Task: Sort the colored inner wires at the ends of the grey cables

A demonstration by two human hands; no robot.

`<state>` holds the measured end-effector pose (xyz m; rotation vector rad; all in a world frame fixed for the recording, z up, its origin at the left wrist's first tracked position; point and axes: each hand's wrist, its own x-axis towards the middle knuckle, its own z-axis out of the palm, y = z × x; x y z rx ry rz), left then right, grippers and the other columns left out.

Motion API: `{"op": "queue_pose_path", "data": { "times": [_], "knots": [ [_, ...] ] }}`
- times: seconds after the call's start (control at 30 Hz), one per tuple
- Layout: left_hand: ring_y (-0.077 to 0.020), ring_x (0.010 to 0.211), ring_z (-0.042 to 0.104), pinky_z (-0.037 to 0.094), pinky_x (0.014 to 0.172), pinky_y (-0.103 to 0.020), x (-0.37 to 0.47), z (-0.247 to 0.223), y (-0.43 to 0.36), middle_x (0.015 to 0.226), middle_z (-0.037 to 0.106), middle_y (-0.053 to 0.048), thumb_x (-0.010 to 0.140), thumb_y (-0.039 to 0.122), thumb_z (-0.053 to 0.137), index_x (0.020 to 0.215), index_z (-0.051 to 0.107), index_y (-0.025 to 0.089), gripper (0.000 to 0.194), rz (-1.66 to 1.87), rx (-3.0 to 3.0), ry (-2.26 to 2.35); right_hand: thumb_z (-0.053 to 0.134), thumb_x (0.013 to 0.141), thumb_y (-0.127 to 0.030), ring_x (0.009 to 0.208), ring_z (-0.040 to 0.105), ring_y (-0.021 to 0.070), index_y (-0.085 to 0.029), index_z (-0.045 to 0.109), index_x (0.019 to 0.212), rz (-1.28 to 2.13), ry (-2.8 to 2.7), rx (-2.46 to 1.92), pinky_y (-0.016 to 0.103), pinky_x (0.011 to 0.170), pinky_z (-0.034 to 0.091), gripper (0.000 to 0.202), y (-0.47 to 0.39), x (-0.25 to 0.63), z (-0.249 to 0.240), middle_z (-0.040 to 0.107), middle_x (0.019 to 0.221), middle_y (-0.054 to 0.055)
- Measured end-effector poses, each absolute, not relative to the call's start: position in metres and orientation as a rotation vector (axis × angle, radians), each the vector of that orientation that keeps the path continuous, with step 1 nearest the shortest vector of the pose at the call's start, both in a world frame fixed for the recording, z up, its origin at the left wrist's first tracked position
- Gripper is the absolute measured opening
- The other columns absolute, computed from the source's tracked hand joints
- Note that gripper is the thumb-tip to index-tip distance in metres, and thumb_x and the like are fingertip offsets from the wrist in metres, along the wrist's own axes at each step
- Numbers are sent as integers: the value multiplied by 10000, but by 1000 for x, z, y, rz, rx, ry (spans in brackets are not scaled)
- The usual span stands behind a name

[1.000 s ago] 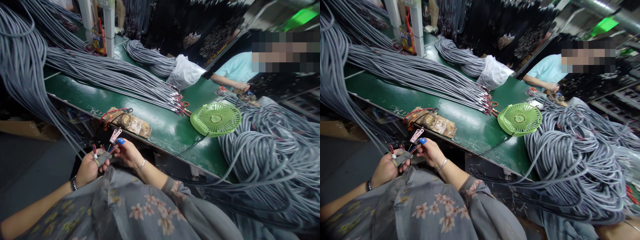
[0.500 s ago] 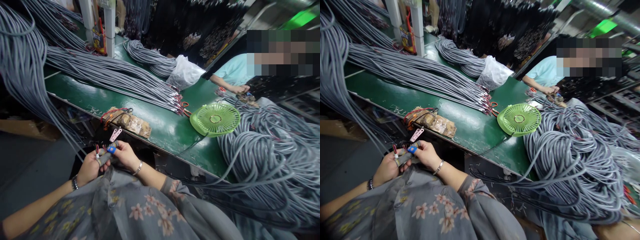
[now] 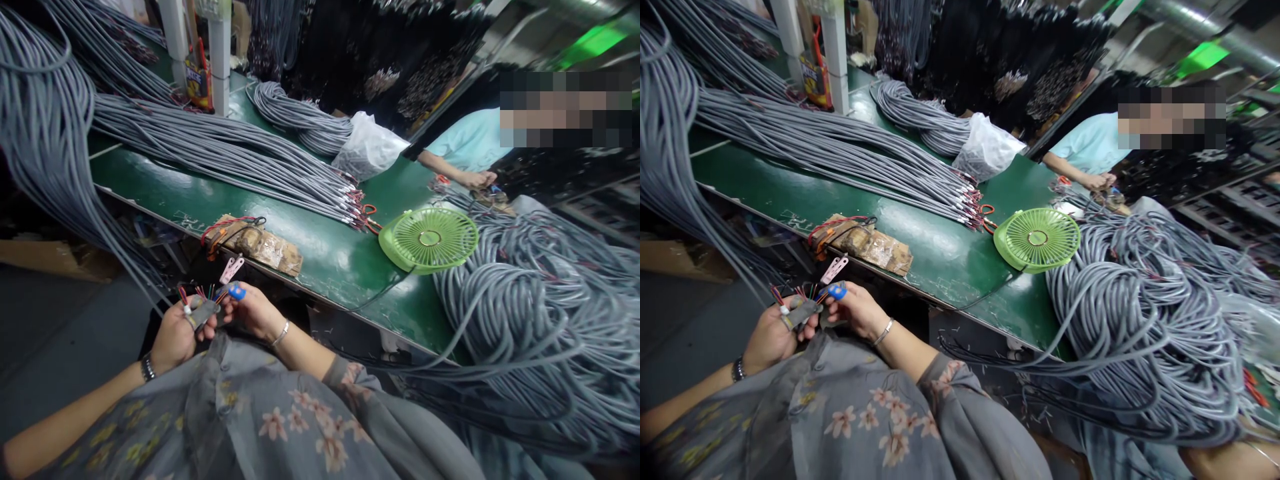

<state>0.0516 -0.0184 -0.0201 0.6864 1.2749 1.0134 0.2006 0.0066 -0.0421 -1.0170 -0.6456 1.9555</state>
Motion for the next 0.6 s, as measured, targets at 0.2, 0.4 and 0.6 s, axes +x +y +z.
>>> {"op": "queue_pose_path", "data": {
  "times": [0.2,0.4,0.6],
  "knots": [
    [-87,382,511,333,376,-194,52,-19,-19,480,623,21,504,424,886,576,606,172,383,999,704,1249,932,492,-504,478,476,80,-178,616,685,1813,-814,-1094,239,511,399,494,4,195,-42,566,546,-50],
    [-92,395,517,345,393,-209,51,-20,-19,496,633,22,547,387,853,589,609,181,321,1020,721,1249,916,544,-467,469,457,84,-186,612,676,1800,-813,-1100,241,502,377,435,4,193,-42,536,519,-56],
    [-87,382,509,332,380,-204,51,-19,-18,480,623,17,541,398,858,559,601,179,338,1004,746,1249,930,501,-468,468,460,83,-192,614,683,1821,-795,-1085,240,485,384,458,7,191,-41,571,550,-47]
  ]
}}
